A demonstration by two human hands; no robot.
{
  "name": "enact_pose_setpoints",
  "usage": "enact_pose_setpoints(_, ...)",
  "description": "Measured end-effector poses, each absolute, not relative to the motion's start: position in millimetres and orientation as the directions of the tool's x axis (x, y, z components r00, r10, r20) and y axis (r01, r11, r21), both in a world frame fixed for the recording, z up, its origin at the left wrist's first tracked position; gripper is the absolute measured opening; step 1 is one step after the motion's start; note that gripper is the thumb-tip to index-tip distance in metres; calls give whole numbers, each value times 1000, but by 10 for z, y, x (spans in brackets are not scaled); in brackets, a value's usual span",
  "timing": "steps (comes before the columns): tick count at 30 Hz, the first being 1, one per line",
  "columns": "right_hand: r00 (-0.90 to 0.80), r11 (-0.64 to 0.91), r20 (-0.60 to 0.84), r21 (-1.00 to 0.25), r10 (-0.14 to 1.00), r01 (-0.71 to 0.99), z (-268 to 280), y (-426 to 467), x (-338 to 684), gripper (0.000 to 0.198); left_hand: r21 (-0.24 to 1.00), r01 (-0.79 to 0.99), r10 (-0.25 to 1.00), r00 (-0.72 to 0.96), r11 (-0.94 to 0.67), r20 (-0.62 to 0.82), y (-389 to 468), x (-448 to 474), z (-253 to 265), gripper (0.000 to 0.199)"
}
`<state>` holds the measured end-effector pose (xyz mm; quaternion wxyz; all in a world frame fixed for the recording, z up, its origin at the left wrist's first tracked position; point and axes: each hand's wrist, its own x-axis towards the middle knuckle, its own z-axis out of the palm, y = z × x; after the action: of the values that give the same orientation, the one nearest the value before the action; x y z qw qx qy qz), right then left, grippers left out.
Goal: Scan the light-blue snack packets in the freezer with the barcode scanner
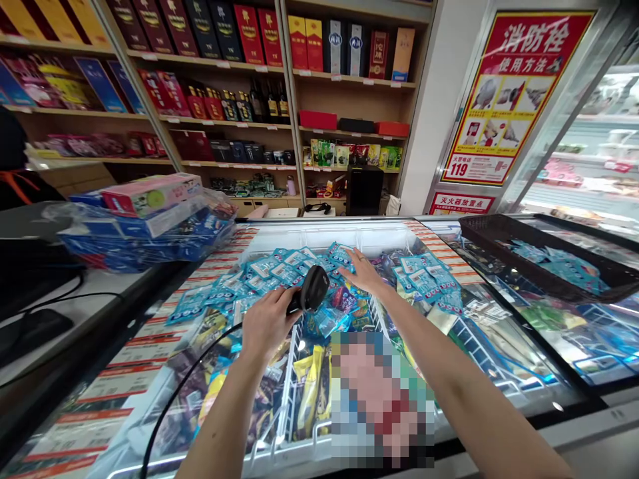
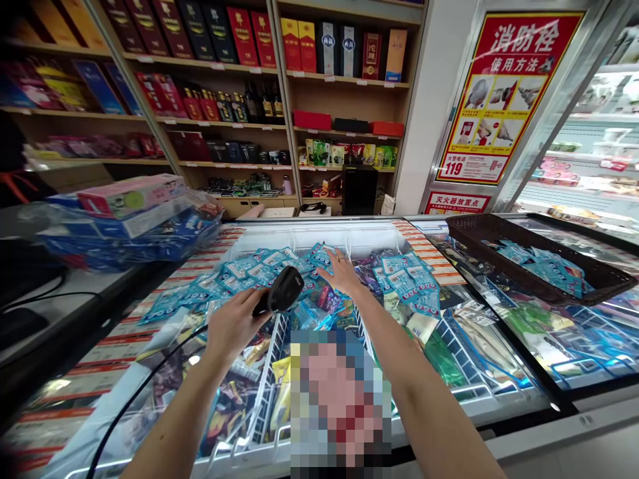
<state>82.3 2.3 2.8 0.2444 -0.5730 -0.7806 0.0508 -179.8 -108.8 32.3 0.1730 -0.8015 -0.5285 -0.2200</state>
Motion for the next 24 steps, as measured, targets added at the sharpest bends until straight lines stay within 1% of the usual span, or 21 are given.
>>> enact_pose_setpoints(2,-197,301,293,-371,936,878,78,130,683,75,-43,926,776,339,-375,531,-1086,-1814,333,35)
enact_pose_setpoints(5,-167,232,197,-377,966,897,131,283,515,73,-54,920,774,356,-387,524,-1091,-1817,338,35)
enact_pose_setpoints(7,-192,228,133,-358,972,905,146,352,453,69,-61,917,772,366,-394,520,-1092,-1815,335,34)
enact_pose_setpoints(9,-221,248,116,-334,968,909,146,372,433,66,-62,917,774,369,-395,514,-1088,-1812,331,32)
enact_pose_setpoints(13,-246,291,186,-280,951,915,123,237,473,64,-64,913,778,378,-402,502,-1079,-1799,320,32)
enact_pose_setpoints(18,-266,317,247,-197,932,928,92,-166,543,58,-72,894,780,423,-442,461,-1089,-1775,298,31)
enact_pose_setpoints(24,-233,282,324,-110,917,953,80,-552,615,55,-77,894,784,427,-442,451,-1107,-1737,278,30)
